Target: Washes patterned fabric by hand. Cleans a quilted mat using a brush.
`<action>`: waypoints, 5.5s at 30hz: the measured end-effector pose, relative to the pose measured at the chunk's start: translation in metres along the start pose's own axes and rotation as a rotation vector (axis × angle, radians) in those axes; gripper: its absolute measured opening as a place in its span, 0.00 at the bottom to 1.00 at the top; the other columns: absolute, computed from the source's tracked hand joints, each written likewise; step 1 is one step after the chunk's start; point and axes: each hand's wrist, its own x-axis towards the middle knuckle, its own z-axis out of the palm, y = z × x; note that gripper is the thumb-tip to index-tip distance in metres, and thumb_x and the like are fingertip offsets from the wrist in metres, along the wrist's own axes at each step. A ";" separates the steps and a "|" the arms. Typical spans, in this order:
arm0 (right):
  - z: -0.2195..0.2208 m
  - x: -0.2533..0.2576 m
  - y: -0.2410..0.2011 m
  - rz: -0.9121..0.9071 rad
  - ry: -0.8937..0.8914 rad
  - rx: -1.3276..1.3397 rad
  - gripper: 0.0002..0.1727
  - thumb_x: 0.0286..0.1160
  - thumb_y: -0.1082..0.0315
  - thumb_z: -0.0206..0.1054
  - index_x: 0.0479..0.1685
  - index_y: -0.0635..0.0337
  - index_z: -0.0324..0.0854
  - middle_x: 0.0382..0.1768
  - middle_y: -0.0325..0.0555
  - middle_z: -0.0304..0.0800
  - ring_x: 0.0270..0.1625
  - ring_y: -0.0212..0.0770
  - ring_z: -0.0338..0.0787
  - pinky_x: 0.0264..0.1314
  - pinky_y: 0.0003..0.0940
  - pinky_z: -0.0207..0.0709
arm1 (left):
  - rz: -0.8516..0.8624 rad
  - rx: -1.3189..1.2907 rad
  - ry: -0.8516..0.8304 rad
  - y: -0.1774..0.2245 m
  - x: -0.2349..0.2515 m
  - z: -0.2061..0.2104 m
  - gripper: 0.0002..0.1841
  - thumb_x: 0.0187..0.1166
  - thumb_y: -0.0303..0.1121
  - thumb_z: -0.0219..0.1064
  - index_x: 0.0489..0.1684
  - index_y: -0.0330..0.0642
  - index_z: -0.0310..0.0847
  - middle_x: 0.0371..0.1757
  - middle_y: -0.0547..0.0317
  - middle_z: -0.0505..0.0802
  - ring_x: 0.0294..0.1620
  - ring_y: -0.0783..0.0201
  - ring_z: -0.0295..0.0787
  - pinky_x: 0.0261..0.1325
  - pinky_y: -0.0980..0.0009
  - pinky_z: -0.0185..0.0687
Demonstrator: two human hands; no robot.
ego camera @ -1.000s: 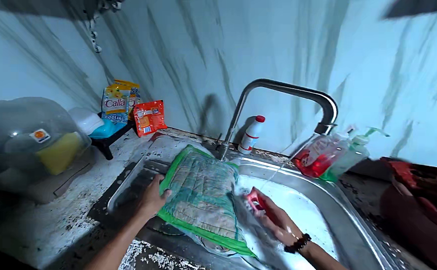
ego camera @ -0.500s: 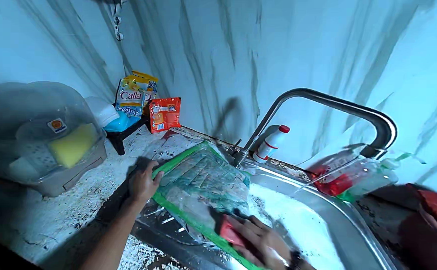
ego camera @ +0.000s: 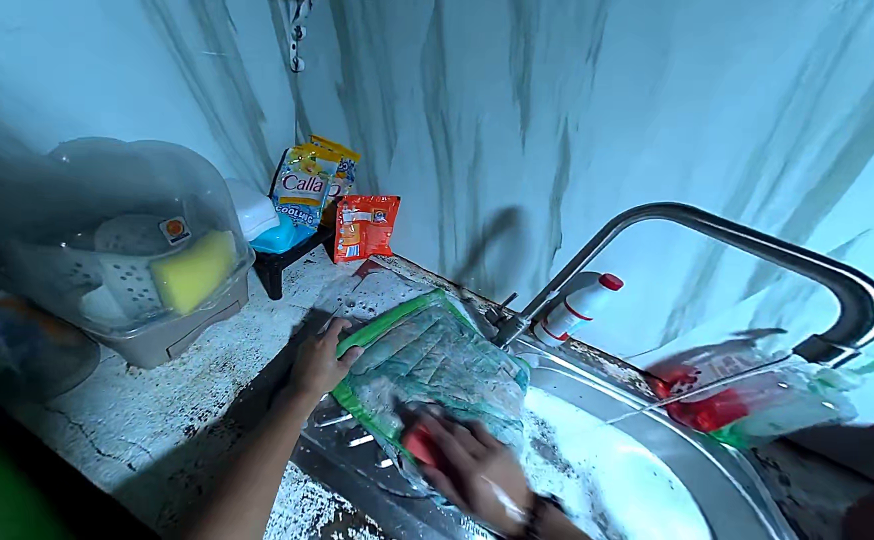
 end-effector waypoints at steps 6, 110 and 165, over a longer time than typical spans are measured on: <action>0.027 0.038 -0.034 0.072 0.034 0.067 0.32 0.77 0.47 0.66 0.76 0.55 0.82 0.62 0.50 0.94 0.57 0.57 0.95 0.53 0.52 0.90 | -0.066 -0.068 -0.025 -0.001 0.005 -0.007 0.32 0.75 0.41 0.78 0.75 0.35 0.76 0.39 0.40 0.92 0.41 0.42 0.90 0.53 0.43 0.84; -0.055 0.077 0.004 1.163 0.743 1.612 0.27 0.95 0.60 0.47 0.82 0.71 0.64 0.80 0.61 0.72 0.80 0.49 0.75 0.80 0.44 0.70 | -0.187 -1.151 0.106 0.194 -0.002 0.022 0.15 0.92 0.32 0.55 0.64 0.28 0.74 0.53 0.49 0.88 0.53 0.66 0.89 0.59 0.65 0.86; -0.154 0.012 0.079 0.902 0.793 0.500 0.22 0.97 0.54 0.44 0.44 0.60 0.77 0.24 0.38 0.75 0.22 0.27 0.76 0.26 0.25 0.70 | 0.231 -0.563 0.003 0.185 0.028 -0.062 0.30 0.82 0.38 0.70 0.79 0.30 0.71 0.79 0.34 0.78 0.81 0.41 0.72 0.79 0.45 0.67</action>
